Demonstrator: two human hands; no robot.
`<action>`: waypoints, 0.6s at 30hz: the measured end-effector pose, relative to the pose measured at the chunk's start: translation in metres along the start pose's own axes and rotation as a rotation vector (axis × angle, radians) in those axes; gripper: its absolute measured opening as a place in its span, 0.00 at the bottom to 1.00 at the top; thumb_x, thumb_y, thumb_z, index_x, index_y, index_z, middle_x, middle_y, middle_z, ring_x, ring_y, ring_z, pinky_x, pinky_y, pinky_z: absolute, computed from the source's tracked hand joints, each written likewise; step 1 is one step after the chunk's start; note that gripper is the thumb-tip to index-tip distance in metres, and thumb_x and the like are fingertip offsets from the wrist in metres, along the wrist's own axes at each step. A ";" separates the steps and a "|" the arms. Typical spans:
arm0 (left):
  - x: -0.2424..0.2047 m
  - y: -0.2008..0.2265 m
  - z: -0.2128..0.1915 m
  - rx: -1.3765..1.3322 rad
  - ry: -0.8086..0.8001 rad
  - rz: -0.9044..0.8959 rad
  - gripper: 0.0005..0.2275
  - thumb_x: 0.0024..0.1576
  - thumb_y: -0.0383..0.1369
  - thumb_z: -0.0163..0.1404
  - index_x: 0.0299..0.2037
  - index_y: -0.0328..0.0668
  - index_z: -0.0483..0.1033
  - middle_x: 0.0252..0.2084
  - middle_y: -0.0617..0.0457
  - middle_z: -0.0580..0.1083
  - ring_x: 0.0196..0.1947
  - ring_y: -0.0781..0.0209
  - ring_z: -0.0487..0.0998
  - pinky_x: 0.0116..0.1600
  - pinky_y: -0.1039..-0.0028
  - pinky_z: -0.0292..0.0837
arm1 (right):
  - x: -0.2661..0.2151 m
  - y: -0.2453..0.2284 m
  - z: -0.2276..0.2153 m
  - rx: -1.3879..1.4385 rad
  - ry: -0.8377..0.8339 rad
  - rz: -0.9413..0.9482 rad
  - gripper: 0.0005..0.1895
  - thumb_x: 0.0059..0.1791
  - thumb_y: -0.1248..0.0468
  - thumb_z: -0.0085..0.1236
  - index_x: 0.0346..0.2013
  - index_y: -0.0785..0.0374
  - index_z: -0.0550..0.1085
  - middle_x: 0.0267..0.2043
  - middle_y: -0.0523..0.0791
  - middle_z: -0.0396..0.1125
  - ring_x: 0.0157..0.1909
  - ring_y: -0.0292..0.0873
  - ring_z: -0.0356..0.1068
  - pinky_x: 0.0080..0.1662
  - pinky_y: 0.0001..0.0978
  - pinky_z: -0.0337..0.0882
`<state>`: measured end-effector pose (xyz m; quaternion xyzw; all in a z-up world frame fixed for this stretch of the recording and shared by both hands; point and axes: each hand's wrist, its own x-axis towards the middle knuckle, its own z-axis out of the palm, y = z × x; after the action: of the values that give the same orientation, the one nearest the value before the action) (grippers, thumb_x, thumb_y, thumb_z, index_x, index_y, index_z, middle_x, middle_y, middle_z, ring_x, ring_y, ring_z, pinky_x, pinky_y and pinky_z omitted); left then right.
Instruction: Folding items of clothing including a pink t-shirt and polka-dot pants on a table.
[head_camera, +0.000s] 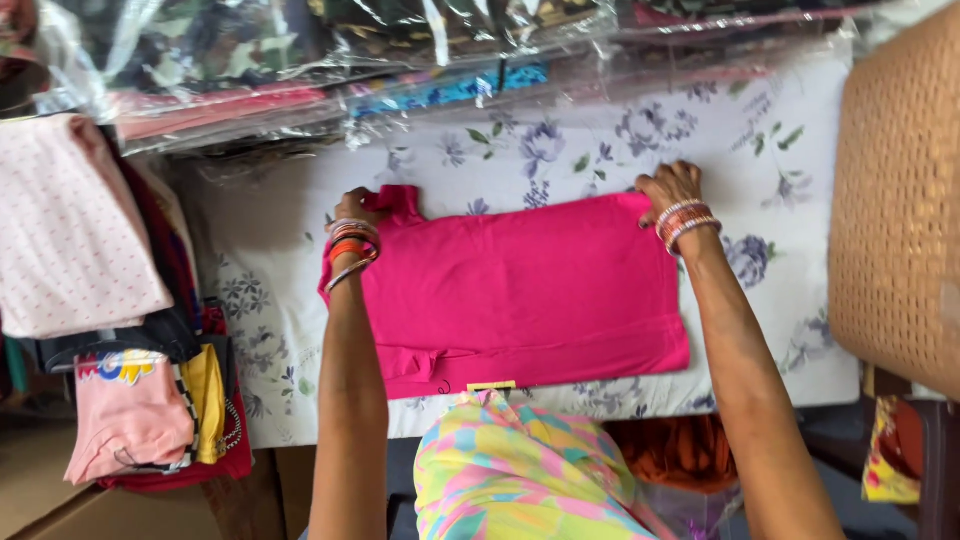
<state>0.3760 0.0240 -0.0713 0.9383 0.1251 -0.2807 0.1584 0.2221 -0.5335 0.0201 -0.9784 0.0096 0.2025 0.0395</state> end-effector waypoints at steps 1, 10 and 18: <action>0.003 -0.008 0.006 -0.115 0.008 0.073 0.25 0.44 0.45 0.69 0.52 0.51 0.82 0.43 0.48 0.81 0.46 0.48 0.83 0.55 0.58 0.75 | 0.000 0.001 0.002 -0.018 0.037 -0.042 0.29 0.34 0.56 0.76 0.48 0.56 0.78 0.50 0.48 0.71 0.62 0.49 0.63 0.69 0.49 0.53; -0.113 -0.041 -0.016 -0.274 0.209 0.217 0.14 0.48 0.33 0.67 0.43 0.44 0.81 0.42 0.51 0.82 0.40 0.60 0.82 0.50 0.67 0.77 | -0.055 -0.001 0.038 -0.006 0.260 -0.044 0.15 0.46 0.59 0.70 0.46 0.57 0.78 0.44 0.45 0.73 0.51 0.46 0.71 0.68 0.49 0.56; -0.176 -0.142 0.049 -0.564 0.125 0.329 0.14 0.48 0.25 0.65 0.43 0.41 0.79 0.40 0.54 0.80 0.38 0.65 0.79 0.47 0.75 0.80 | -0.144 0.000 0.085 0.128 0.495 -0.032 0.09 0.50 0.63 0.67 0.44 0.54 0.78 0.44 0.42 0.74 0.50 0.42 0.73 0.67 0.47 0.60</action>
<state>0.1630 0.1112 -0.0425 0.8806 0.0544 -0.1474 0.4471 0.0560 -0.5264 -0.0005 -0.9937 0.0163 -0.0449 0.1012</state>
